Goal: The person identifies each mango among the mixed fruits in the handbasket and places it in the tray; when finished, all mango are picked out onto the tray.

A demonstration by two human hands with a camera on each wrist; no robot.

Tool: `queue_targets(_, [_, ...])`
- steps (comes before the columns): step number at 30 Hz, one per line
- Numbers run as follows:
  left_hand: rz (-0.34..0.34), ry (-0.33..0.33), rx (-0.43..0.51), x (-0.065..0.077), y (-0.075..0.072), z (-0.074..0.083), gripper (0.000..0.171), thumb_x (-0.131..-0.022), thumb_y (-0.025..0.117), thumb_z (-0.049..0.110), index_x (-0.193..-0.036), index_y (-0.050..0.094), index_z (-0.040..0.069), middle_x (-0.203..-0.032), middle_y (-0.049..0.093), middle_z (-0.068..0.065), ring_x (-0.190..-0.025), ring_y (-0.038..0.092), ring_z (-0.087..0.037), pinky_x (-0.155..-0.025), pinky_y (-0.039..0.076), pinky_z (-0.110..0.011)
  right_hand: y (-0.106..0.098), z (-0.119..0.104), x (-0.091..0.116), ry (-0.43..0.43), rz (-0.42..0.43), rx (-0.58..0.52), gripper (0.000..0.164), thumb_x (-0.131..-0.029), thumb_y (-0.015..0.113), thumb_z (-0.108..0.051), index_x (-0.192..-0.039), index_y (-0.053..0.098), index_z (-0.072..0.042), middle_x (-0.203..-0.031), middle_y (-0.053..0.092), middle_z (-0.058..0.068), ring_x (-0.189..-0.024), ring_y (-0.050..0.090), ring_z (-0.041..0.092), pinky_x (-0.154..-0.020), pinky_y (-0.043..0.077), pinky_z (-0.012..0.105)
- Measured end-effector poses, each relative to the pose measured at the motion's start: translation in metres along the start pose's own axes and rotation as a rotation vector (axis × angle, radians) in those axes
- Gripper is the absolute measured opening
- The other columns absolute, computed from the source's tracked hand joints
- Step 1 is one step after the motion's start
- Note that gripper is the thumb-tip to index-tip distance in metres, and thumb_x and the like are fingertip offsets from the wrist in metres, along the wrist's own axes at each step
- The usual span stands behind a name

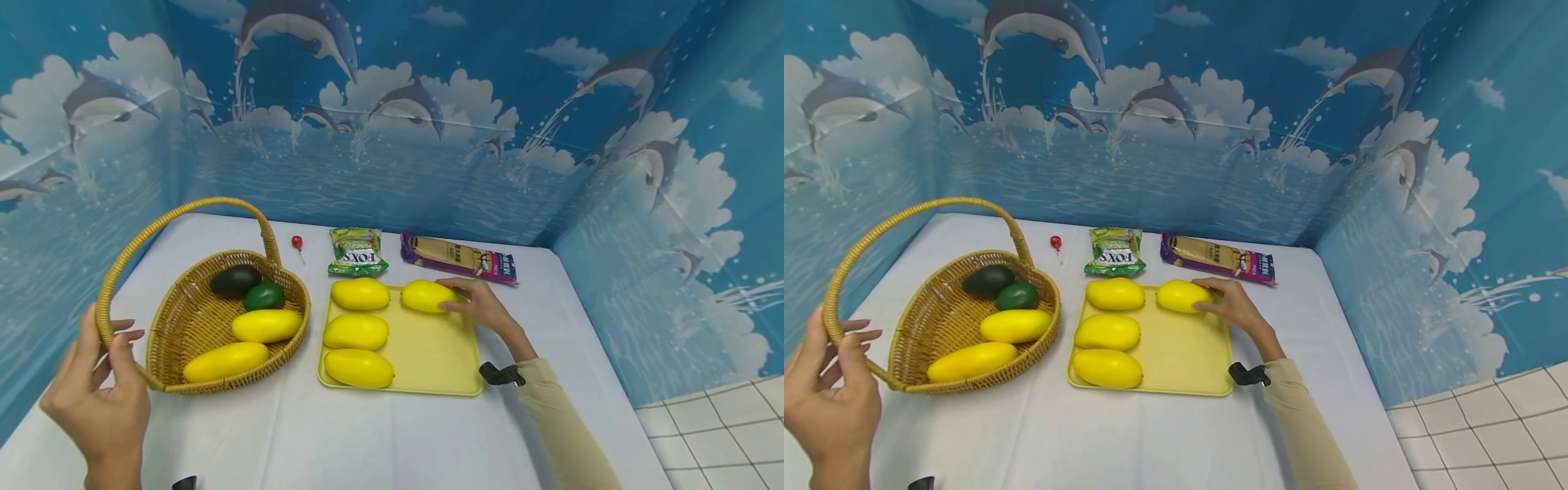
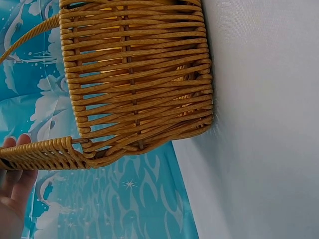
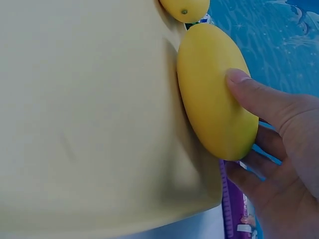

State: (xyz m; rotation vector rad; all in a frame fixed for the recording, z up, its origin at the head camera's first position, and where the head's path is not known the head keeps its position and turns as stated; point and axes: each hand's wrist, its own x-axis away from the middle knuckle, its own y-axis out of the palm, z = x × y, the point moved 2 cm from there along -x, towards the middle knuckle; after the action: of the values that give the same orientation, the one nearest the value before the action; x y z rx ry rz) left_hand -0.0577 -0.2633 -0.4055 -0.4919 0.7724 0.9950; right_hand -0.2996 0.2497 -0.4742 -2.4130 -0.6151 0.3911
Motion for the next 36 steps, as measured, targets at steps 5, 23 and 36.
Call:
queue_targets(5, [0.000,-0.003,-0.003,0.001,-0.002,0.000,0.040,-0.102,0.069,0.001,-0.141,0.073,0.013,-0.107,0.076,-0.030,-0.093,0.069,0.012,-0.086,0.054,-0.003,0.002,0.002,-0.002,0.002,-0.009,-0.007,0.050,-0.098,0.079,-0.006,-0.144,0.065,0.004,-0.144,0.066,0.025,-0.136,0.060,0.044,-0.118,0.049,0.056])
queue_targets(23, [-0.012,-0.010,-0.023,0.002,-0.006,-0.005,0.043,-0.102,0.069,0.001,-0.143,0.071,0.016,-0.110,0.076,-0.027,-0.094,0.069,0.012,-0.086,0.054,-0.003,0.002,-0.001,-0.002,-0.017,-0.045,0.024,0.056,-0.096,0.081,-0.005,-0.148,0.062,0.003,-0.148,0.064,0.023,-0.138,0.059,0.044,-0.117,0.049,0.056])
queue_targets(36, [-0.010,0.004,-0.009,0.001,0.000,-0.001,0.044,-0.102,0.067,-0.002,-0.143,0.071,0.013,-0.108,0.075,-0.032,-0.094,0.068,0.012,-0.087,0.053,-0.003,-0.019,-0.123,-0.033,-0.325,-0.038,0.151,0.060,-0.098,0.080,-0.010,-0.153,0.059,-0.004,-0.156,0.058,0.018,-0.146,0.053,0.038,-0.119,0.048,0.063])
